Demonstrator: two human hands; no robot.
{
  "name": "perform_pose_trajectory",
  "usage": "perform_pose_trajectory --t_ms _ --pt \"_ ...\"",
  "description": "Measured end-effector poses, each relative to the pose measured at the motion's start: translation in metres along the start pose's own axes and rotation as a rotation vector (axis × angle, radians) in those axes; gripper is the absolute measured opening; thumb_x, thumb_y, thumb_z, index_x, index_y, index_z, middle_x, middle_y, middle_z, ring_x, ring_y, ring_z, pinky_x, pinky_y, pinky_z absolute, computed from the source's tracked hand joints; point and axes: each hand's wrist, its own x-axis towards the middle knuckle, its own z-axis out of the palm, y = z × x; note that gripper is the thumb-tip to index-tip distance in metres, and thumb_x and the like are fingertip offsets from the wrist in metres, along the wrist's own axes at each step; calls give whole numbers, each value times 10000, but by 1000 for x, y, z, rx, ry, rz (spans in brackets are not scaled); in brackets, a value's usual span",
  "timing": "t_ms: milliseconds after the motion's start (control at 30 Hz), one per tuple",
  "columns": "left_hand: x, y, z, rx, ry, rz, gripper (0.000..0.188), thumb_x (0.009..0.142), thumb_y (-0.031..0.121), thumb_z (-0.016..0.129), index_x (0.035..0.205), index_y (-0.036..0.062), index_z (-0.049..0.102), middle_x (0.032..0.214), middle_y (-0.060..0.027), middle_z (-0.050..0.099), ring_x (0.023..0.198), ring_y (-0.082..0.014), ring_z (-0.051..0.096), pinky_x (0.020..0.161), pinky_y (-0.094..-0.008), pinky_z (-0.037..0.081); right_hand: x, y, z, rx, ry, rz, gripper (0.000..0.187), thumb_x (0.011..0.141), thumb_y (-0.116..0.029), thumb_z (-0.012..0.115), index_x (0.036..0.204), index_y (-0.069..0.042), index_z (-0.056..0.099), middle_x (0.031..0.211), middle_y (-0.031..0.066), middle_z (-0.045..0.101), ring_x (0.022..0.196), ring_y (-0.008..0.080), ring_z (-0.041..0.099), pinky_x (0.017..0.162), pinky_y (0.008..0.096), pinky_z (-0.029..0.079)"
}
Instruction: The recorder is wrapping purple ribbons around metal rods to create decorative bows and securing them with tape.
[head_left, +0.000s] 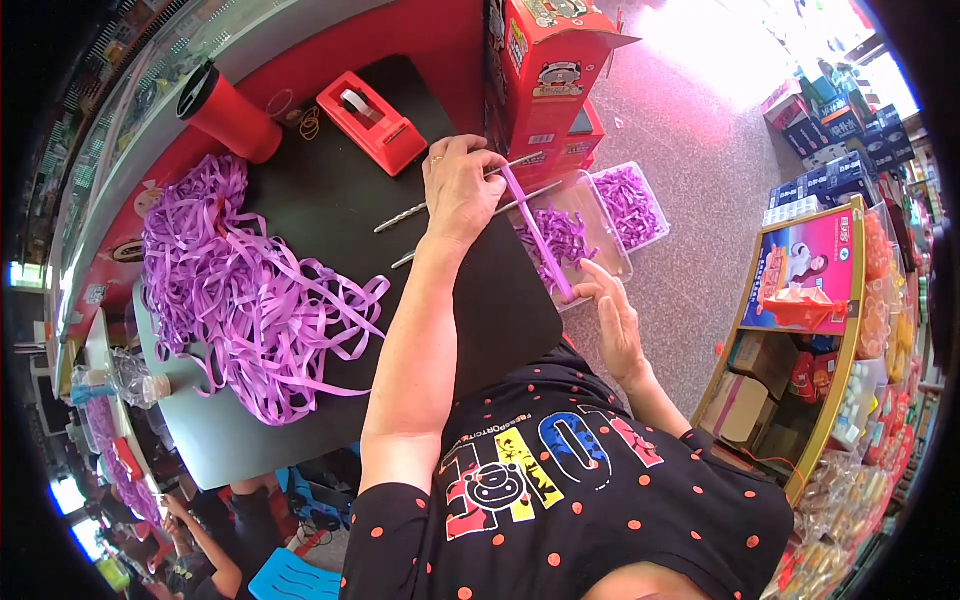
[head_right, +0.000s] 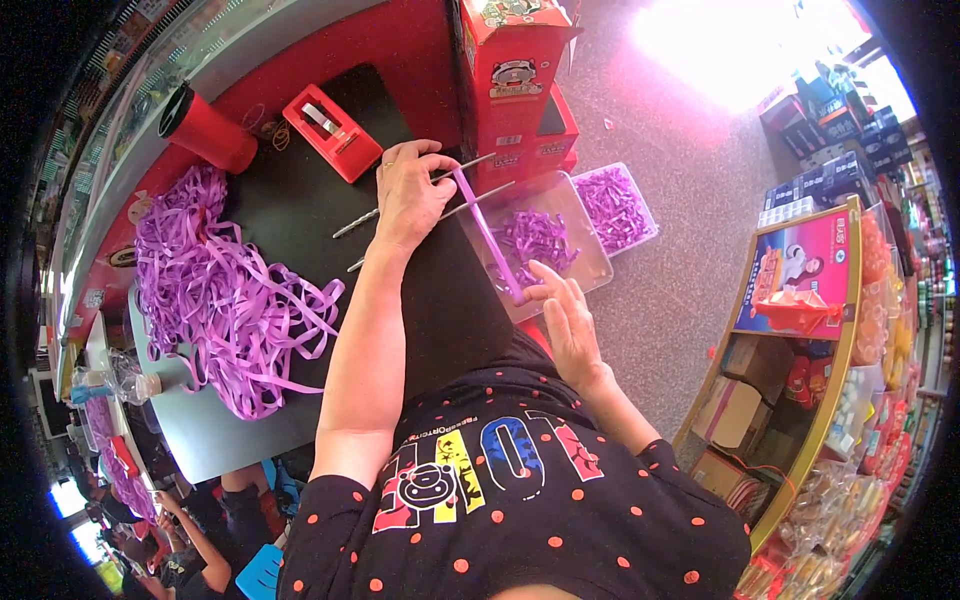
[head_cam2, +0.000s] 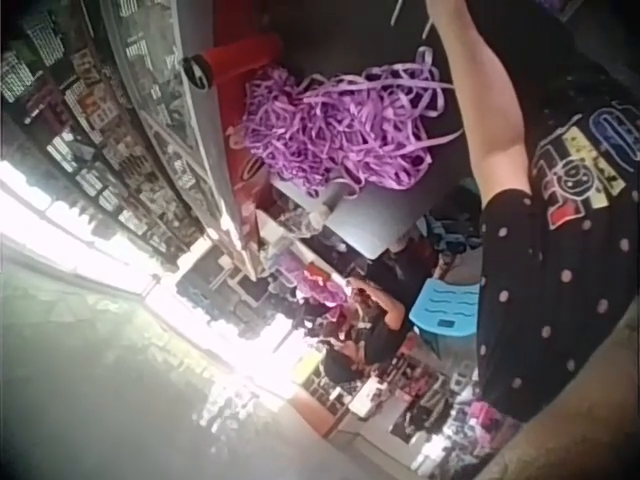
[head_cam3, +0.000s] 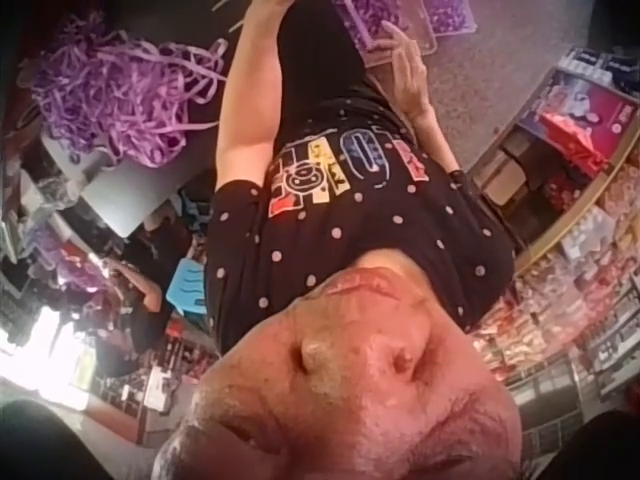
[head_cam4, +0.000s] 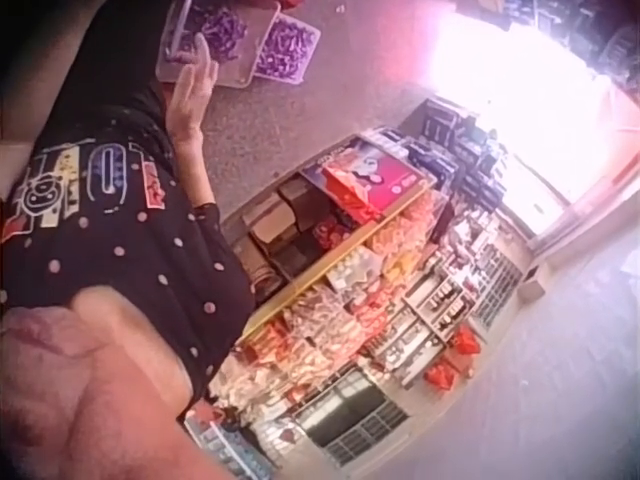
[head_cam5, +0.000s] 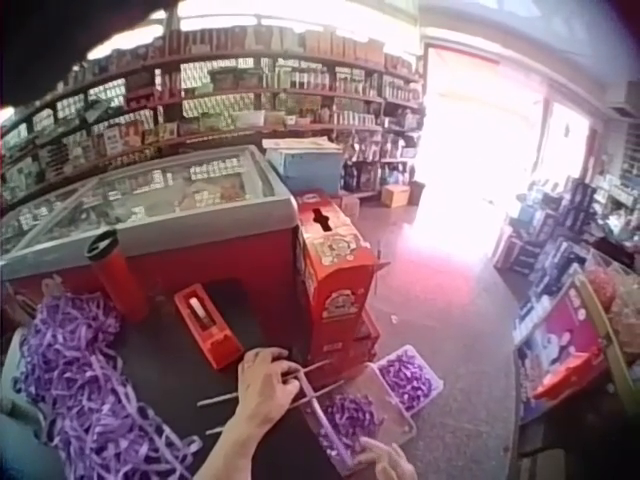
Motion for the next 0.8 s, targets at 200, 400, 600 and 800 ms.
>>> perform_pose_trajectory --t_ms 200,400,600,800 --pt "-1 -1 -1 1 -2 -4 187 644 86 658 807 120 745 1079 -41 610 1120 -258 482 972 -392 364 19 -49 -16 -453 -75 -364 490 965 -343 416 1301 7 483 1013 92 658 855 255 515 883 392 371" --pt "0 -2 -6 12 -46 -25 189 676 124 651 846 110 732 1127 -49 610 1140 -262 480 978 -391 361 92 -75 -11 14 -161 -383 512 999 -380 343 1292 14 487 1053 99 655 977 203 552 904 348 370" --pt "1 -2 1 -45 27 -43 157 654 123 668 786 44 697 1120 -72 607 1116 -287 499 960 -397 389 212 -69 9 113 -322 -237 530 1006 -359 308 1398 -7 366 1053 92 671 987 124 564 911 301 364" --pt "0 1 0 -12 76 -17 79 616 67 683 693 48 682 1055 -90 609 1090 -284 502 914 -404 400 252 22 38 255 -415 -2 543 1022 -405 239 1437 -68 329 1062 82 670 1040 135 546 940 299 368"
